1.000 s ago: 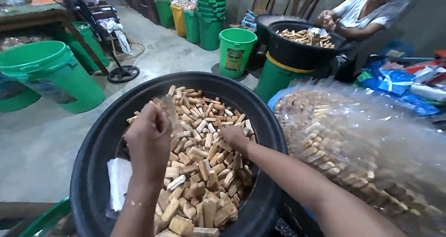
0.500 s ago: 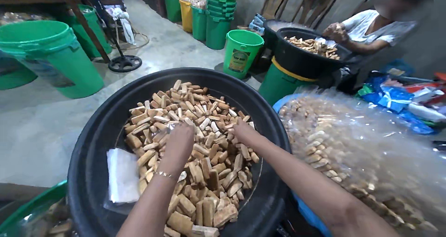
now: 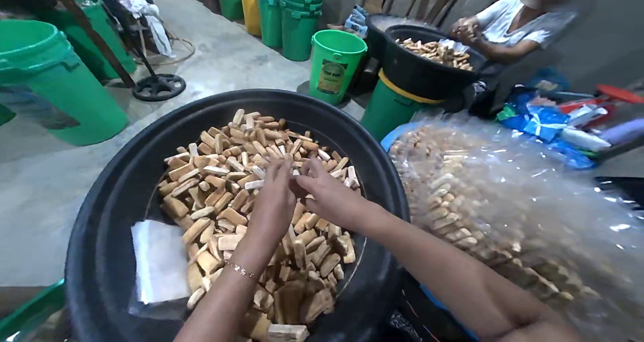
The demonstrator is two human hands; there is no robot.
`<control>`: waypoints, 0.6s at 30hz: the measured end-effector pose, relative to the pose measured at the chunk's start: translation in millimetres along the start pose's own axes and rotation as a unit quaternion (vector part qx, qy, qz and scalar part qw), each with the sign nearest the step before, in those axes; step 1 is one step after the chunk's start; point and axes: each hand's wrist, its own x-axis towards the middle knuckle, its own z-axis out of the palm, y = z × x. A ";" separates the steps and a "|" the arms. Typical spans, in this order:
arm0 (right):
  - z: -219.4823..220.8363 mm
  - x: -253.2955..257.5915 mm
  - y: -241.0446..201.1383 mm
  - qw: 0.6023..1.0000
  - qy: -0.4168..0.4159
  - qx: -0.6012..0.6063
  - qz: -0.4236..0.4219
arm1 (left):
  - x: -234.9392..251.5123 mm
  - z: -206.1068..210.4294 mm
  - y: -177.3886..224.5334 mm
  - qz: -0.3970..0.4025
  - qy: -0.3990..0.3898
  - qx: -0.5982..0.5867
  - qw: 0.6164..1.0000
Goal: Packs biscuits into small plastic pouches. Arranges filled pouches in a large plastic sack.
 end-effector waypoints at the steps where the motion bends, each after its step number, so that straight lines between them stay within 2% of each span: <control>1: -5.0 -0.8 -3.5 0.999 -0.015 0.025 0.019 | -1.1 -0.3 2.1 0.008 0.013 -0.002 1.000; 3: -11.4 -0.8 -6.1 0.998 -0.007 0.039 0.045 | -5.8 1.6 9.9 0.065 0.044 -0.006 0.997; 5: -15.6 -2.0 -7.4 0.998 0.008 0.035 0.060 | -14.0 1.9 20.4 0.167 0.081 -0.021 0.982; 7: -22.1 -9.5 -7.9 0.997 0.043 0.049 0.041 | -16.2 -7.6 17.1 0.256 0.150 -0.066 0.953; 8: -24.9 -15.3 -6.8 0.995 0.076 0.056 0.011 | -16.1 -16.1 9.2 0.263 0.184 -0.106 0.941; 10: -28.3 -21.6 1.7 0.983 0.155 0.066 -0.075 | -13.7 -35.0 -9.2 0.180 0.208 -0.214 0.937; 12: -32.4 -24.7 0.6 0.973 0.168 0.082 -0.135 | -7.6 -42.7 -20.2 0.034 0.136 -0.363 0.921; 14: -31.1 -22.5 -11.3 0.974 0.124 0.056 -0.181 | -2.5 -34.8 -18.5 -0.082 0.075 -0.490 0.865; 16: -30.2 -20.1 -24.5 0.981 0.028 0.038 -0.188 | 0.5 -25.3 -12.6 -0.136 0.070 -0.491 0.858; 18: -23.7 -14.5 -18.2 0.982 0.007 0.085 -0.171 | 3.8 -19.5 -20.3 -0.170 0.124 -0.466 0.859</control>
